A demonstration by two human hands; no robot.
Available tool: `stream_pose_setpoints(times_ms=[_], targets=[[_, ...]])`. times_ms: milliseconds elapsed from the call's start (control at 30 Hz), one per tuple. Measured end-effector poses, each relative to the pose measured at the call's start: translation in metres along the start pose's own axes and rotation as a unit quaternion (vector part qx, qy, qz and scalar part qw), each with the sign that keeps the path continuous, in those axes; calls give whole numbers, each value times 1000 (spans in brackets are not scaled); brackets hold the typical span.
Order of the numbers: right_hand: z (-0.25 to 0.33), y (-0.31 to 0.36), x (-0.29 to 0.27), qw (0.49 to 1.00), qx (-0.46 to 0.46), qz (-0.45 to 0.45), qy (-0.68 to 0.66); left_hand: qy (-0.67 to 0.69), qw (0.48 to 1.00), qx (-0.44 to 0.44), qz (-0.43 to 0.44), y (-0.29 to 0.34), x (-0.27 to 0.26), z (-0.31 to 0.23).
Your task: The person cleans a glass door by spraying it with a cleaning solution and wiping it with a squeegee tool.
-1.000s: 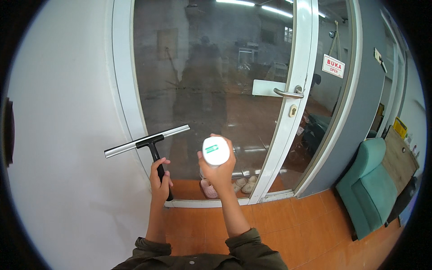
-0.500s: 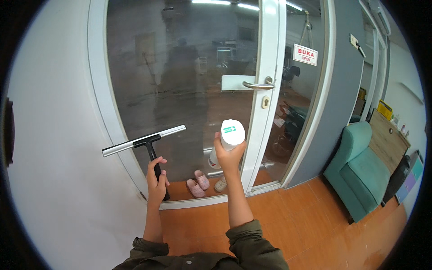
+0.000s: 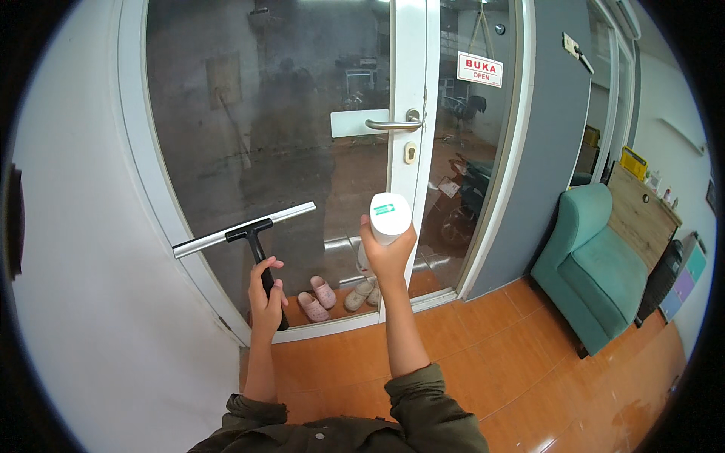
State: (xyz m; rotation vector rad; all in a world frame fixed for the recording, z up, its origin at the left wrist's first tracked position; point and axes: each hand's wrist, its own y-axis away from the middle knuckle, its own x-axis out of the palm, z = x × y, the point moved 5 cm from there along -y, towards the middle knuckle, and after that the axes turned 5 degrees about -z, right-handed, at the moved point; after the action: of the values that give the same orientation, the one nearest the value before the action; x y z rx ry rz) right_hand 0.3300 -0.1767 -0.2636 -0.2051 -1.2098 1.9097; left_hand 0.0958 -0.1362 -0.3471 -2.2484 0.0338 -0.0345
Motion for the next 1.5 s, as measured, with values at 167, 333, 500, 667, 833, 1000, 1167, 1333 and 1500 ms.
stream_pose_setpoints(times_ms=[167, 333, 500, 667, 833, 1000, 1167, 1333, 1500], targets=[[11, -18, 13, 998, -17, -36, 42, -39, 999, 23, 21, -7, -13, 8], [8, -24, 27, 999, 34, -35, -22, -35, 999, 31, 25, -12, -17, 14], [7, -25, 33, 998, -3, -50, -42, -41, 998, 36, 39, -14, -19, 13], [3, -19, 41, 998, 5, -34, -46, -51, 997, 49, 43, -17, -21, 14], [-4, -6, 48, 998, 36, -3, -51, -44, 997, 46, 47, -20, -22, 14], [-10, 5, 56, 998, 30, 52, -27, -50, 996, 57, 45, -21, -22, 17], [-16, 2, 54, 998, 26, 12, -61, -25, 999, 12, 32, -23, -19, 18], [-25, 7, 54, 998, 7, -44, -34, -43, 999, 2, -2, -22, -23, 29], [-69, 15, 48, 997, -14, -69, -29, -33, 999, -7, -15, -20, -20, 40]])
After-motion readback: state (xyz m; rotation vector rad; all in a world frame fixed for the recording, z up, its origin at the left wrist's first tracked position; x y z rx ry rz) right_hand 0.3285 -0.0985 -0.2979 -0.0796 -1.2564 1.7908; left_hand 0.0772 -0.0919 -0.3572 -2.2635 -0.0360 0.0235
